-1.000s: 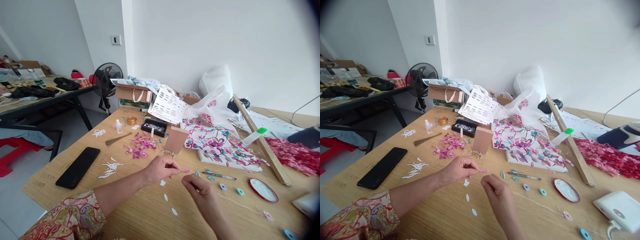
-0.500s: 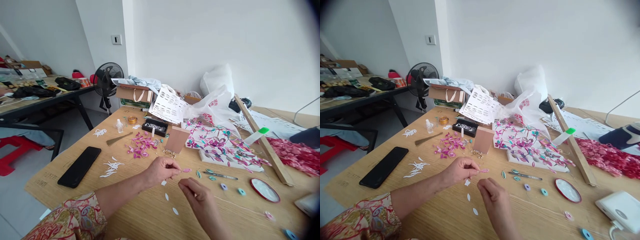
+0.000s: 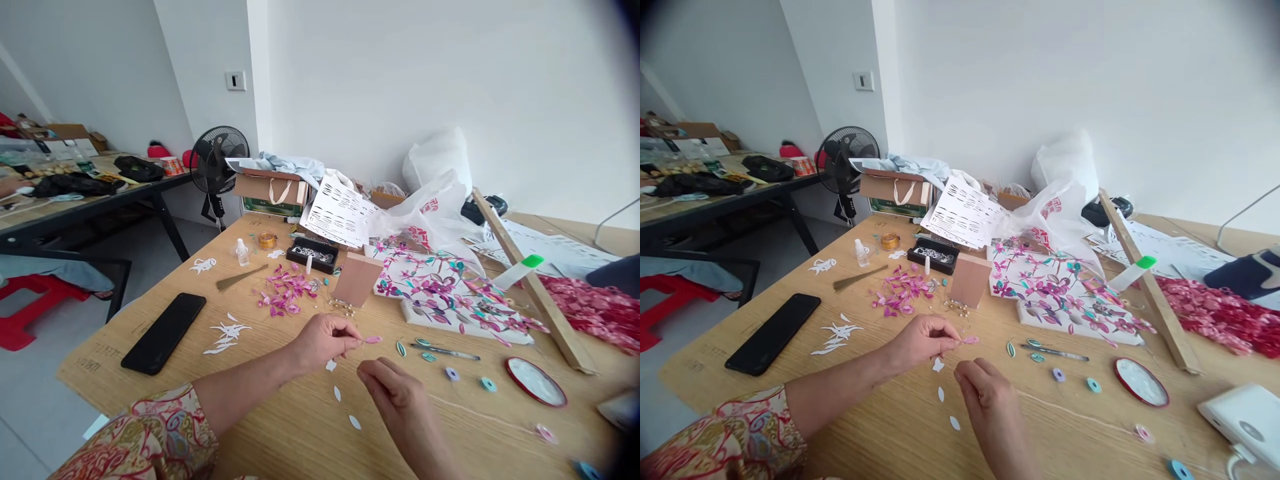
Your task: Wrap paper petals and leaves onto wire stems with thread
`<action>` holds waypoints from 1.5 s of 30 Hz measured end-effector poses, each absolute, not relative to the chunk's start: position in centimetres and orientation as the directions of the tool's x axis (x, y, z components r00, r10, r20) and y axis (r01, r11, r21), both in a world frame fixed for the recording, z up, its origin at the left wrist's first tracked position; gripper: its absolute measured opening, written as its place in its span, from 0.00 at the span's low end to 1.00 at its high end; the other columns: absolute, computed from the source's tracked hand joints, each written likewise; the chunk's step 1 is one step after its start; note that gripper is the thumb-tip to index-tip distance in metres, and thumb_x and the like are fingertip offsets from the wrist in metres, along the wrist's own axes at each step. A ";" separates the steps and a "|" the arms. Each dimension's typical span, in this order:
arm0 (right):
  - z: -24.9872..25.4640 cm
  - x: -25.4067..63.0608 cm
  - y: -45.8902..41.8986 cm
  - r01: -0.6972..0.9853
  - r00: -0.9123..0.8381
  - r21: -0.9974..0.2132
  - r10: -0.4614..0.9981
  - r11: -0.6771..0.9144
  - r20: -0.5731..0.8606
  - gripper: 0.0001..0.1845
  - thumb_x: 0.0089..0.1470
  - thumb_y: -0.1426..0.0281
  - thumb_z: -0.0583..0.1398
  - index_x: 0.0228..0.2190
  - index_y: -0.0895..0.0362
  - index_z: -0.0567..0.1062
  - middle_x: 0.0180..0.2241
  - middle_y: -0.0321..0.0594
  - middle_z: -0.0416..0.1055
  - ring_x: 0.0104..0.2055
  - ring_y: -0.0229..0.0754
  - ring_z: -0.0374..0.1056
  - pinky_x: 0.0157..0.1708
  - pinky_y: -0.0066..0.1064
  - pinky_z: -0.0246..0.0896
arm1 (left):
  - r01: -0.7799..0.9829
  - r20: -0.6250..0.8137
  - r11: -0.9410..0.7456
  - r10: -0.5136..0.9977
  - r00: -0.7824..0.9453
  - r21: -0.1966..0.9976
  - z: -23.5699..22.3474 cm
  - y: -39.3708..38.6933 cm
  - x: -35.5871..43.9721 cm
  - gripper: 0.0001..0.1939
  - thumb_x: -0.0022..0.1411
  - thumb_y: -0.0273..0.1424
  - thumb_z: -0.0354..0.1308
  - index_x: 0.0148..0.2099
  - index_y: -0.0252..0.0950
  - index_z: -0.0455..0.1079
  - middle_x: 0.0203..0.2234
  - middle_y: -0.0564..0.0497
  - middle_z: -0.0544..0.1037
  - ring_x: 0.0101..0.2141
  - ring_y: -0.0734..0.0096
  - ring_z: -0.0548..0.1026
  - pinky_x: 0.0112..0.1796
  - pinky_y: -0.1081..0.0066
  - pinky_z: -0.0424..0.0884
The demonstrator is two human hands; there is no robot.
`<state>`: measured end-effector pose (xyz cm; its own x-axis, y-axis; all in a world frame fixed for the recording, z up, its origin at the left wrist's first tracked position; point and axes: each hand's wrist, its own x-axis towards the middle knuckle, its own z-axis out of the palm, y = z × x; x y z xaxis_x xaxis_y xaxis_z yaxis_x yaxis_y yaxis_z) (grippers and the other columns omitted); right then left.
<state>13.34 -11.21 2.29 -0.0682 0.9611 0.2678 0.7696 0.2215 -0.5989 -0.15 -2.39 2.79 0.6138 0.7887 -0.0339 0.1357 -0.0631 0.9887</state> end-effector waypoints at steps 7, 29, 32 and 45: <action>4.9 15.7 -9.7 0.844 -0.023 -0.499 0.942 0.197 0.333 0.14 0.53 0.65 0.49 0.22 0.55 0.69 0.20 0.35 0.65 0.22 0.36 0.61 0.22 0.25 0.53 | 0.104 0.175 -0.389 0.618 0.766 0.915 3.0 -2.7 -0.4 0.05 0.52 0.27 0.55 0.29 0.33 0.73 0.22 0.53 0.69 0.24 0.79 0.66 0.28 0.78 0.62; 2.0 12.4 -11.0 0.829 -0.090 -0.498 0.941 0.252 0.326 0.15 0.55 0.68 0.47 0.23 0.55 0.69 0.20 0.36 0.64 0.22 0.35 0.61 0.22 0.23 0.54 | 0.160 0.200 -0.354 0.785 0.586 0.921 2.2 -2.2 -0.5 0.04 0.51 0.26 0.55 0.29 0.33 0.72 0.21 0.53 0.68 0.24 0.78 0.66 0.27 0.78 0.62; 4.2 13.3 -10.5 0.850 -0.085 -0.458 0.926 0.260 0.367 0.15 0.54 0.67 0.48 0.22 0.55 0.70 0.22 0.37 0.65 0.24 0.35 0.62 0.23 0.23 0.54 | 0.171 0.279 -0.553 0.634 0.722 0.815 2.5 -2.4 -0.5 0.06 0.53 0.25 0.53 0.30 0.34 0.72 0.25 0.51 0.71 0.29 0.75 0.68 0.33 0.76 0.63; 3.9 13.0 -11.0 0.859 -0.120 -0.444 0.944 0.253 0.307 0.16 0.54 0.69 0.48 0.20 0.55 0.69 0.19 0.35 0.62 0.22 0.34 0.60 0.21 0.23 0.52 | 0.169 0.323 -0.557 0.673 0.665 0.814 2.0 -2.2 0.0 0.07 0.54 0.26 0.53 0.29 0.32 0.72 0.24 0.51 0.70 0.28 0.75 0.68 0.30 0.77 0.62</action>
